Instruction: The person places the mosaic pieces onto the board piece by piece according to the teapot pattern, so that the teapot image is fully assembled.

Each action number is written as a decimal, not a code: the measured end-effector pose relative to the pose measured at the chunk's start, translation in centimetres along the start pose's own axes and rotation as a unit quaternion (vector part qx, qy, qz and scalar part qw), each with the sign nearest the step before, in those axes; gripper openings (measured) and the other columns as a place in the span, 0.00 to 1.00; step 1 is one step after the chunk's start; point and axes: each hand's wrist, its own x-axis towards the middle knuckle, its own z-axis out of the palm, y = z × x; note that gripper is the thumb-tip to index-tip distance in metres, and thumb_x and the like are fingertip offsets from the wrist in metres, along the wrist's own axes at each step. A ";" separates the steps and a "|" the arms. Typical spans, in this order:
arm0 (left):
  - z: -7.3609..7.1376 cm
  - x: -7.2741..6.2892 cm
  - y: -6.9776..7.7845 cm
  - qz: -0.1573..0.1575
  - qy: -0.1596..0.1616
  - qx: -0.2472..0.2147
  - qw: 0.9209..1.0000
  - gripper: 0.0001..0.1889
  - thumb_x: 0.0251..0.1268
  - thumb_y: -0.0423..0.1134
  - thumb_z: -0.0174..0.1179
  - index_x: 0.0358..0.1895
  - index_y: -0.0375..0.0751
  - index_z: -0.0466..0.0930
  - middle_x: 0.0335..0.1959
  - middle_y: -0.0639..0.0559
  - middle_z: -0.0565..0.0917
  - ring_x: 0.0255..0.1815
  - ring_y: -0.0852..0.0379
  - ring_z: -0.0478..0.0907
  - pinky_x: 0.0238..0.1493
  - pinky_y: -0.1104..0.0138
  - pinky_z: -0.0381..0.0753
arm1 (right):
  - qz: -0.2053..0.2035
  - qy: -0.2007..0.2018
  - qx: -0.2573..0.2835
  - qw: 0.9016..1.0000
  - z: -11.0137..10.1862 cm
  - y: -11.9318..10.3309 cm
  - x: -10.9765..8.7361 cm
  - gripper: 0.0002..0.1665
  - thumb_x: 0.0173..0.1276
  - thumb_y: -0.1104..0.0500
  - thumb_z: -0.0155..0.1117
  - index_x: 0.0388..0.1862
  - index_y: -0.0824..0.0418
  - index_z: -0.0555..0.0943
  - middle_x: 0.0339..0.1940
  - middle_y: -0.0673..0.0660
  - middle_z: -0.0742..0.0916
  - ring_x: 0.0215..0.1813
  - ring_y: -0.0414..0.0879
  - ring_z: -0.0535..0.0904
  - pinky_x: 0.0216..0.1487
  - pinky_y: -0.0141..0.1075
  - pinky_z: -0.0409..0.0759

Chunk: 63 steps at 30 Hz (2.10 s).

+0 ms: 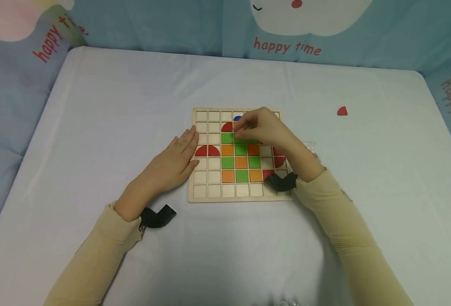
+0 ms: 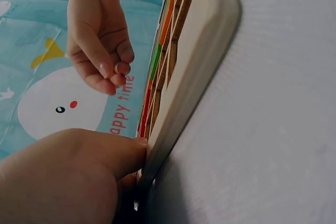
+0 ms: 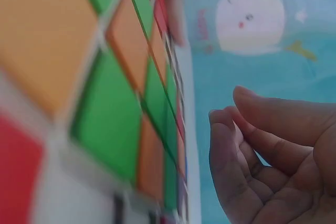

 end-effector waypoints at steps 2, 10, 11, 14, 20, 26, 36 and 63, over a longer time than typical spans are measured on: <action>0.0 0.0 0.0 0.001 0.000 0.001 1.000 0.33 0.75 0.43 0.42 0.72 0.27 0.41 0.75 0.38 0.38 0.76 0.45 0.36 0.72 0.52 0.40 | 0.008 0.024 0.004 1.000 -1.0 0.5 -0.3 0.09 0.61 0.64 0.68 0.39 0.68 0.84 0.34 0.57 0.86 0.35 0.48 0.77 0.39 0.33 0.77; 0.2 0.0 -0.3 0.003 0.004 0.004 1.000 0.33 0.75 0.43 0.41 0.72 0.27 0.42 0.75 0.38 0.38 0.76 0.46 0.36 0.72 0.53 0.40 | 0.047 0.127 0.006 0.991 -5.9 2.8 -1.9 0.15 0.64 0.62 0.65 0.44 0.72 0.81 0.31 0.51 0.85 0.34 0.43 0.80 0.41 0.30 0.77; 0.2 0.0 -0.3 0.003 0.003 0.003 1.000 0.33 0.75 0.43 0.41 0.72 0.27 0.42 0.75 0.38 0.38 0.76 0.46 0.36 0.72 0.53 0.40 | 0.054 0.137 0.011 0.989 -6.6 3.1 -2.1 0.15 0.64 0.62 0.65 0.45 0.73 0.81 0.30 0.50 0.86 0.34 0.42 0.81 0.42 0.30 0.77; 0.2 0.1 -0.3 0.002 0.002 0.003 1.000 0.33 0.75 0.43 0.41 0.72 0.26 0.42 0.75 0.38 0.38 0.76 0.46 0.36 0.72 0.53 0.40 | 0.075 0.167 0.031 0.983 -8.3 4.1 -2.7 0.16 0.63 0.62 0.65 0.45 0.73 0.81 0.30 0.47 0.86 0.32 0.38 0.82 0.41 0.26 0.77; 0.1 0.0 -0.2 0.002 0.003 -0.001 1.000 0.33 0.75 0.42 0.42 0.72 0.26 0.42 0.75 0.37 0.39 0.76 0.46 0.36 0.72 0.52 0.40 | 0.124 0.207 0.065 0.968 -11.2 6.4 -3.8 0.06 0.62 0.60 0.67 0.37 0.61 0.84 0.28 0.44 0.85 0.31 0.36 0.82 0.38 0.23 0.76; 0.2 -0.1 -0.2 0.003 0.008 -0.002 1.000 0.33 0.75 0.42 0.42 0.72 0.26 0.43 0.75 0.38 0.39 0.76 0.45 0.37 0.72 0.52 0.41 | 0.156 0.221 0.085 0.959 -13.0 8.3 -4.6 0.02 0.61 0.60 0.68 0.32 0.54 0.86 0.30 0.42 0.84 0.31 0.33 0.83 0.37 0.21 0.75; 0.2 0.0 -0.2 0.002 0.006 -0.001 1.000 0.33 0.75 0.42 0.42 0.72 0.26 0.42 0.75 0.38 0.39 0.76 0.46 0.36 0.72 0.52 0.41 | 0.154 0.273 0.204 0.927 -14.9 10.6 -5.4 0.06 0.58 0.69 0.67 0.26 0.60 0.87 0.33 0.49 0.82 0.28 0.37 0.83 0.34 0.25 0.80; 0.2 -0.1 -0.1 0.005 0.007 0.002 1.000 0.32 0.75 0.42 0.42 0.72 0.26 0.42 0.75 0.37 0.39 0.75 0.45 0.37 0.72 0.52 0.41 | 0.239 0.309 0.054 0.919 -16.5 13.3 -6.0 0.13 0.55 0.56 0.74 0.16 0.42 0.83 0.17 0.36 0.81 0.25 0.32 0.73 0.29 0.26 0.67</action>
